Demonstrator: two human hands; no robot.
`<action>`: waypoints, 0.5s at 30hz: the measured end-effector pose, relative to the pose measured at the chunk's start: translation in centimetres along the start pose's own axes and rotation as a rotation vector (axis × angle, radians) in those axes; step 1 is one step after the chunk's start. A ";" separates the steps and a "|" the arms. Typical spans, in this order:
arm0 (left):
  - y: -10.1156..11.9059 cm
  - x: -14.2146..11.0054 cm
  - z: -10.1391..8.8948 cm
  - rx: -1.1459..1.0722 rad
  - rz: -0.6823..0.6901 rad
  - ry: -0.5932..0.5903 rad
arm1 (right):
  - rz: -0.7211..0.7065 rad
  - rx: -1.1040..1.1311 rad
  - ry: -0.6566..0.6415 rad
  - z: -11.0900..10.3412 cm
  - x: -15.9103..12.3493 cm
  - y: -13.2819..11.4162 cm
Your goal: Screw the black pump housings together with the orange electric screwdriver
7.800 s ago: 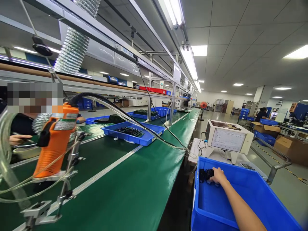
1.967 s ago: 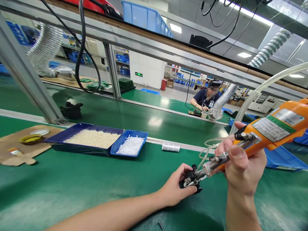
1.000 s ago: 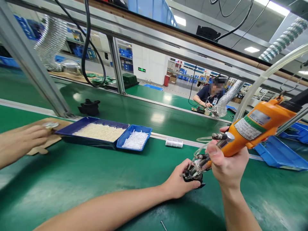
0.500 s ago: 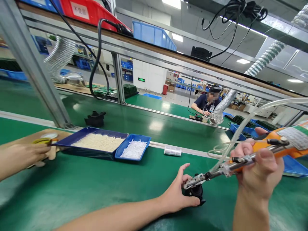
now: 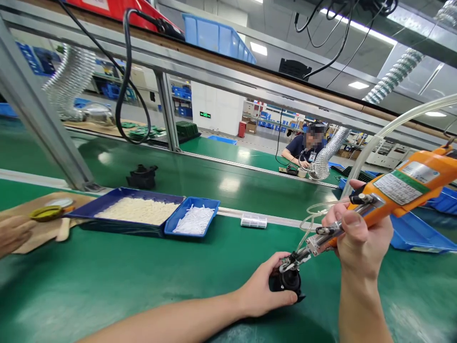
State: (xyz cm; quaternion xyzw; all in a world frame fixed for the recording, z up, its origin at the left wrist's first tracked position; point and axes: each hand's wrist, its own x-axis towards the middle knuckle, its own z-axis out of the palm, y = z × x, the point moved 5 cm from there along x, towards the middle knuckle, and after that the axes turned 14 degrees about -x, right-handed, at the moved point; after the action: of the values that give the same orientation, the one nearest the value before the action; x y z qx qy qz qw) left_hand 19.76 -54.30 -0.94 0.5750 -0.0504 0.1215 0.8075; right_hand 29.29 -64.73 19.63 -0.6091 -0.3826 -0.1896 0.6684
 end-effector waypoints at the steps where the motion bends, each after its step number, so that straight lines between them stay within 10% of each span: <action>1: 0.0 0.0 0.0 0.001 0.001 -0.001 | 0.005 0.008 0.009 0.0 0.0 0.2; 15: 0.0 0.0 0.1 -0.027 -0.056 0.035 | 0.017 -0.007 -0.034 1.9 -0.5 0.6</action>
State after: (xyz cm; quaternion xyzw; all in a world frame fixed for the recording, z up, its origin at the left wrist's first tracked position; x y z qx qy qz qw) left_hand 19.76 -54.39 -0.93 0.5631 -0.0217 0.1084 0.8190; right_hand 28.85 -62.89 18.83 -0.6179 -0.3880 -0.1749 0.6611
